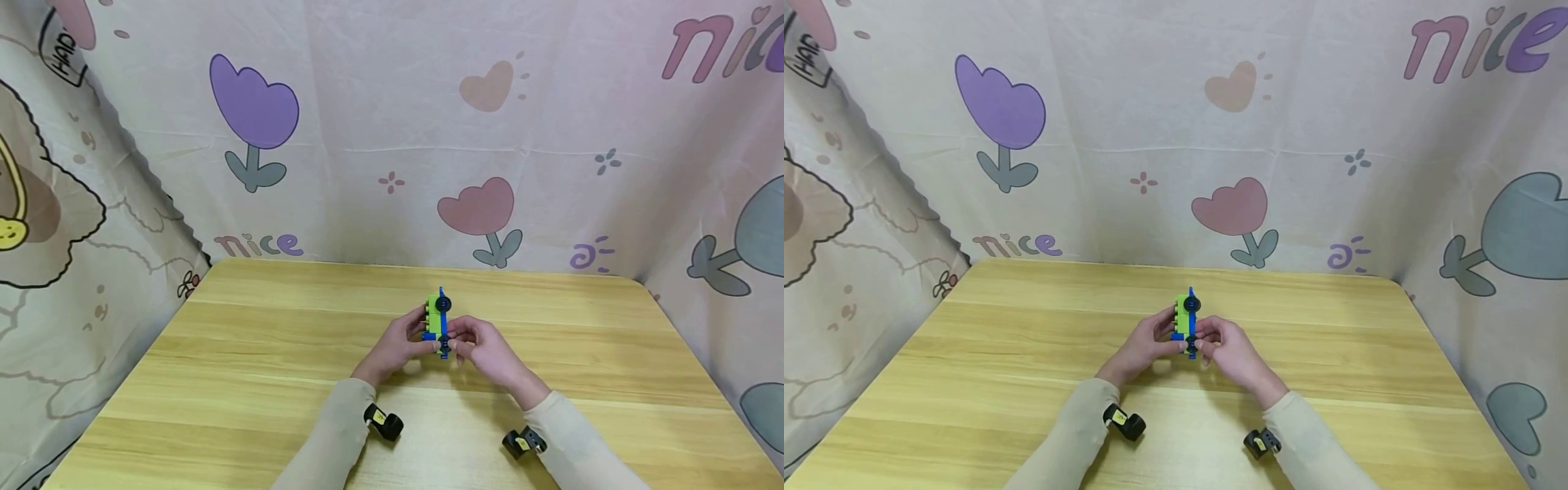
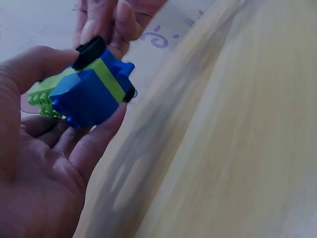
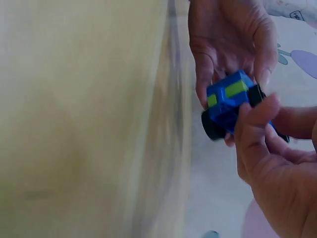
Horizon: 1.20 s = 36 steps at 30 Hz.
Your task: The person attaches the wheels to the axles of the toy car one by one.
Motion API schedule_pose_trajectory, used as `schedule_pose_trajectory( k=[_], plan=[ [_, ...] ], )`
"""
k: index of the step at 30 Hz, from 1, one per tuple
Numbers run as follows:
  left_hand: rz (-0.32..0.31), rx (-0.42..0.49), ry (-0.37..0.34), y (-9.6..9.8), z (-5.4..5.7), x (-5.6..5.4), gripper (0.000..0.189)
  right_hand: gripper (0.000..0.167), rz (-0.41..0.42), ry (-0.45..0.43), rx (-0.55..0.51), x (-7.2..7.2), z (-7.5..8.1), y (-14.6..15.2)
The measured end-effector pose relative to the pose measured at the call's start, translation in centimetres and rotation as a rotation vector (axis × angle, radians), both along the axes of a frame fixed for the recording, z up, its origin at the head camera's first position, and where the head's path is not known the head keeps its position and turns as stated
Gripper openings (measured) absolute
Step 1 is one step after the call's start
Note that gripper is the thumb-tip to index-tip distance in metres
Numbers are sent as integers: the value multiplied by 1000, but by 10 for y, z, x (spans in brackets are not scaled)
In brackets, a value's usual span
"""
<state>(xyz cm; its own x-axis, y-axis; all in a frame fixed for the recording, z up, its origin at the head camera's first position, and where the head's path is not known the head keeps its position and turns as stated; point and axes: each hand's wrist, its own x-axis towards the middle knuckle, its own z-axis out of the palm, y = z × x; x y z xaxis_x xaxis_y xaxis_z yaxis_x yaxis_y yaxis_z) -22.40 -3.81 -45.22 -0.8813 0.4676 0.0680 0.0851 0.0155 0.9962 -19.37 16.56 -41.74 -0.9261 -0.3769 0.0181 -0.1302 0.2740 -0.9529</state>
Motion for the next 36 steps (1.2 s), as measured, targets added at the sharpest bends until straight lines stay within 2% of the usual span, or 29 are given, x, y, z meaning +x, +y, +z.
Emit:
schedule_pose_trajectory(
  k=[5,10,18,27,30,31,36],
  plan=[
    [-7,-11,-22,-1,3,2,82,24,23,2,4,0,0,0],
    [12,-17,0,-2,3,1,84,25,30,-11,-26,0,0,1],
    [26,43,-14,-3,0,0,52,27,42,-6,-55,-1,-3,5],
    [49,50,39,-3,4,0,48,25,49,-6,-80,-3,-4,5],
    [68,35,56,-3,5,-1,47,24,38,6,-85,-3,-4,6],
    [77,26,59,-3,2,-3,46,23,29,9,-84,-3,-4,6],
    [101,-15,41,-3,3,-2,39,20,-36,34,-55,-2,1,12]
  ],
)
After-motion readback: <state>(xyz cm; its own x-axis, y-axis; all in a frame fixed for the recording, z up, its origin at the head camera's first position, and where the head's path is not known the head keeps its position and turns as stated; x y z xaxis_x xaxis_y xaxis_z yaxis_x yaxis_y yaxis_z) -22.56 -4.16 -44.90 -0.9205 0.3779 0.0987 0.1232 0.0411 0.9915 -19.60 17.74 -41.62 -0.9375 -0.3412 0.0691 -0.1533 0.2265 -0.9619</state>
